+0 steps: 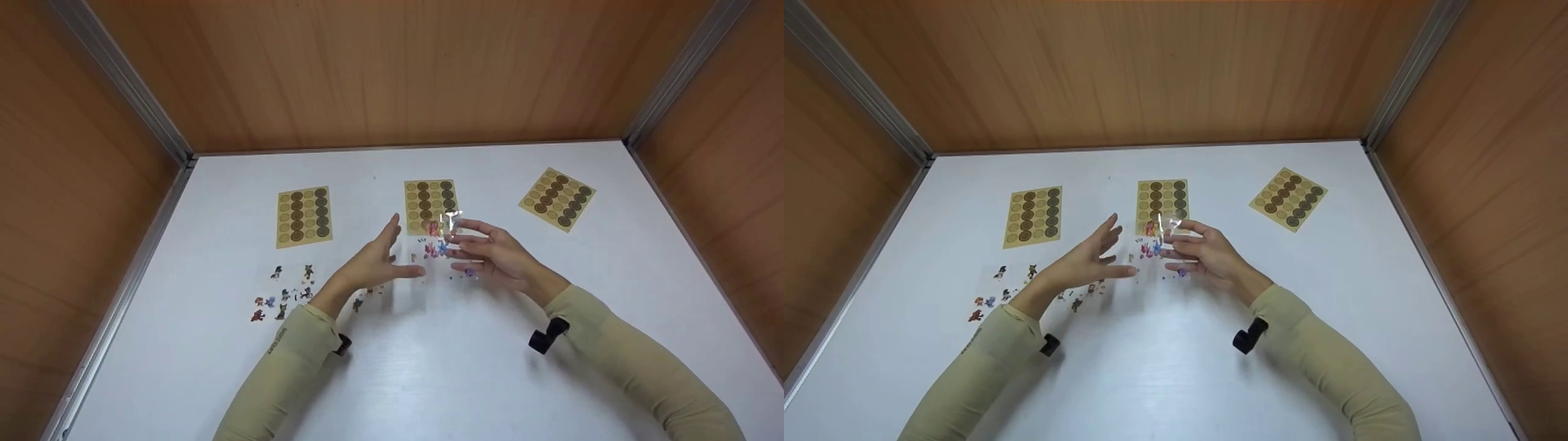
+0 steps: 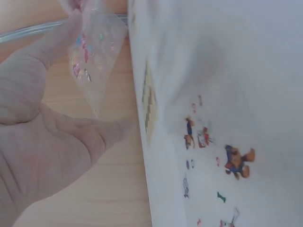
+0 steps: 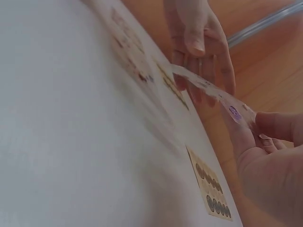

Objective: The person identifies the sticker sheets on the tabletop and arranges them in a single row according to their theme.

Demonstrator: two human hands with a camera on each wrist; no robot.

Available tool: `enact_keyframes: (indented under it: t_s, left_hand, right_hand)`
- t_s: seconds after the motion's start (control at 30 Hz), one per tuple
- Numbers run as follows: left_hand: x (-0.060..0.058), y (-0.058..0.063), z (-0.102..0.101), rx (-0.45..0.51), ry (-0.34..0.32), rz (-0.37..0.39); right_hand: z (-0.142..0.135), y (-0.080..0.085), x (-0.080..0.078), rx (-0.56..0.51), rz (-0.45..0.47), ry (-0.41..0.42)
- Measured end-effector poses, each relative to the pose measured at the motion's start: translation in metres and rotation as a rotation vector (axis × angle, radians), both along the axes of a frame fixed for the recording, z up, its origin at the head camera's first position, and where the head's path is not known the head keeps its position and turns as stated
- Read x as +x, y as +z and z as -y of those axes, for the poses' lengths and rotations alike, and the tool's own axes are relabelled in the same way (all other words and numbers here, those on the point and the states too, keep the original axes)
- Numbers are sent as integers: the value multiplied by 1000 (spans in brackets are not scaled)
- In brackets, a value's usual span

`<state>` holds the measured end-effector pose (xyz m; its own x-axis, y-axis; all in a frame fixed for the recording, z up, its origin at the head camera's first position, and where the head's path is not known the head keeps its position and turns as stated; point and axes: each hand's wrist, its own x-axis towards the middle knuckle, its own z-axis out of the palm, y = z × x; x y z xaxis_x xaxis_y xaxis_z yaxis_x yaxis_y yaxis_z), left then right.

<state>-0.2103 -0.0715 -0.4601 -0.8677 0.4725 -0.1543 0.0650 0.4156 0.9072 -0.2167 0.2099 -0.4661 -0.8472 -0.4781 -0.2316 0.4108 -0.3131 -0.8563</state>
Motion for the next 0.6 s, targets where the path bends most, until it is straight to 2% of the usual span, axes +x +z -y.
enact_keyframes:
  t_s: [0.13,0.27,0.4,0.6]
  left_hand:
    - [3,2,1,200,47,166]
    - [3,-2,1,333,57,277]
    - [3,-7,-1,358,59,303]
    - [4,-11,-3,320,63,269]
  right_hand:
    - [-4,0,8,-21,-19,15]
    - [-6,-4,14,-48,-19,14]
    - [-6,-10,16,-64,-5,-2]
    - [-9,-18,16,-6,15,-20]
